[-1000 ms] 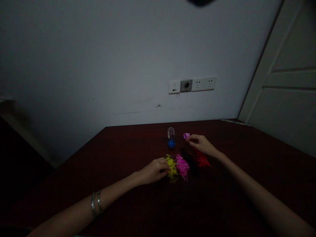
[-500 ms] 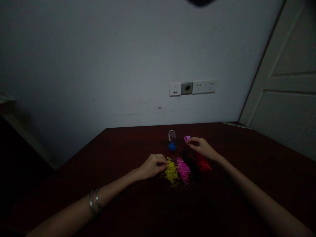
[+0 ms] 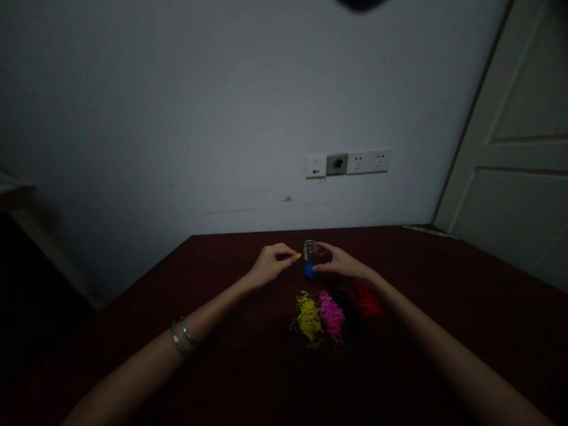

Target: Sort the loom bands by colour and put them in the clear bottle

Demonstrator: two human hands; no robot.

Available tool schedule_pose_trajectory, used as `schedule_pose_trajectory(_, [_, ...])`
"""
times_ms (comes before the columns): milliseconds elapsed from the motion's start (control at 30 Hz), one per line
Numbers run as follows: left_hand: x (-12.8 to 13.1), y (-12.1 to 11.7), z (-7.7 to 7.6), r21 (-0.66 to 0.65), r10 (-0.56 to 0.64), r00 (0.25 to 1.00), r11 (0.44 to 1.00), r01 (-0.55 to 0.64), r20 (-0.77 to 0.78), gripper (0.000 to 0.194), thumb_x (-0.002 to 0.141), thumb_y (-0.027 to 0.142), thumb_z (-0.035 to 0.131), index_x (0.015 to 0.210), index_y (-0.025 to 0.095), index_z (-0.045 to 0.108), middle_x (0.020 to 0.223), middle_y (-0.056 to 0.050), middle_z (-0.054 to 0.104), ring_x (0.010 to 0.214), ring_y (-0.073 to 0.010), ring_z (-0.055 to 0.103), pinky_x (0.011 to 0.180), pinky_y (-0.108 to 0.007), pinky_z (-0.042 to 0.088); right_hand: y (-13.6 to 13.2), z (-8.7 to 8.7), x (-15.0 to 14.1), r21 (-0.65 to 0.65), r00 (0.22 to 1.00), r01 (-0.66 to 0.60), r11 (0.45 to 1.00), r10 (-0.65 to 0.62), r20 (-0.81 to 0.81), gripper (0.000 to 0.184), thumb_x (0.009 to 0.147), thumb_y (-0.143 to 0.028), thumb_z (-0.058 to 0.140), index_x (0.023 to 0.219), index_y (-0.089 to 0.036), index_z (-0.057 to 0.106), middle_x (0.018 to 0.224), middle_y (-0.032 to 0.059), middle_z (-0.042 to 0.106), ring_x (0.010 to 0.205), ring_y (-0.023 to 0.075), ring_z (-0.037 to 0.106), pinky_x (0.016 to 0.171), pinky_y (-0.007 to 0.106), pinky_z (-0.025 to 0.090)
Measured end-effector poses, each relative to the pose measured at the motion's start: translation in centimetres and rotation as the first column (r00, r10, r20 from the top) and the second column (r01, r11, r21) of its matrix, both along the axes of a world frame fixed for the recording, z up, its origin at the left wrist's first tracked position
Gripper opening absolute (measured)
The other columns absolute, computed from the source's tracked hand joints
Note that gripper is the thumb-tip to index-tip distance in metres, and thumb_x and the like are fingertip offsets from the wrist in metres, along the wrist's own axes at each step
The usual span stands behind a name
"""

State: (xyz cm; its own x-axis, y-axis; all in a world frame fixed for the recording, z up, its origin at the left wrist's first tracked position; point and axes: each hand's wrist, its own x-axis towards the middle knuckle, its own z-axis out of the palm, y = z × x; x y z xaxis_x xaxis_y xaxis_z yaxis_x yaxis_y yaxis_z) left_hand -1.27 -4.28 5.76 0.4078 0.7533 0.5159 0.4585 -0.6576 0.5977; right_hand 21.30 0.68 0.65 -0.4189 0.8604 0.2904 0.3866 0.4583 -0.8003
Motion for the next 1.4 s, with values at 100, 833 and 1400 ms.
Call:
schedule_pose_trajectory(100, [0.1, 1.5, 0.8, -0.013, 0.03, 1.0, 0.999, -0.03, 0.006, 0.016, 0.074, 0.025, 0.059, 0.081, 0.013, 0.067, 0.085, -0.007, 0.064, 0.08, -0.0152, 0.058, 0.074, -0.029, 0.045, -0.1, 0.1, -0.9, 0.029, 0.999, -0.044, 0.999, 0.045, -0.023, 0.071, 0.06, -0.031, 0.069, 0.125, -0.018, 0.044, 0.113, 0.0107, 0.058, 0.101, 0.0243, 0.055, 0.089, 0.039, 0.042])
schedule_pose_trajectory(833, [3.8, 6.7, 3.8, -0.343, -0.135, 0.989, 0.933, 0.107, -0.058, 0.017, 0.065, 0.02, 0.065, 0.078, 0.011, 0.069, 0.077, -0.006, 0.068, 0.07, -0.0116, 0.058, 0.072, -0.027, 0.045, -0.3, -1.1, -1.7, 0.134, 0.997, 0.028, 0.991, -0.018, -0.074, 0.039, 0.069, -0.026, 0.062, 0.106, -0.018, 0.052, 0.098, 0.0058, 0.062, 0.086, 0.0175, 0.059, 0.08, 0.032, 0.046])
schedule_pose_trajectory(1400, [3.6, 7.4, 3.0, -0.32, -0.183, 0.976, 0.937, 0.138, -0.116, 0.017, 0.066, 0.02, 0.063, 0.079, 0.011, 0.068, 0.076, -0.005, 0.067, 0.067, -0.0102, 0.057, 0.068, -0.026, 0.044, -0.3, -1.1, -1.7, 0.141, 0.998, 0.011, 0.99, -0.002, -0.067, 0.037, 0.071, -0.026, 0.061, 0.106, -0.018, 0.053, 0.098, 0.0054, 0.062, 0.086, 0.0176, 0.058, 0.08, 0.032, 0.045])
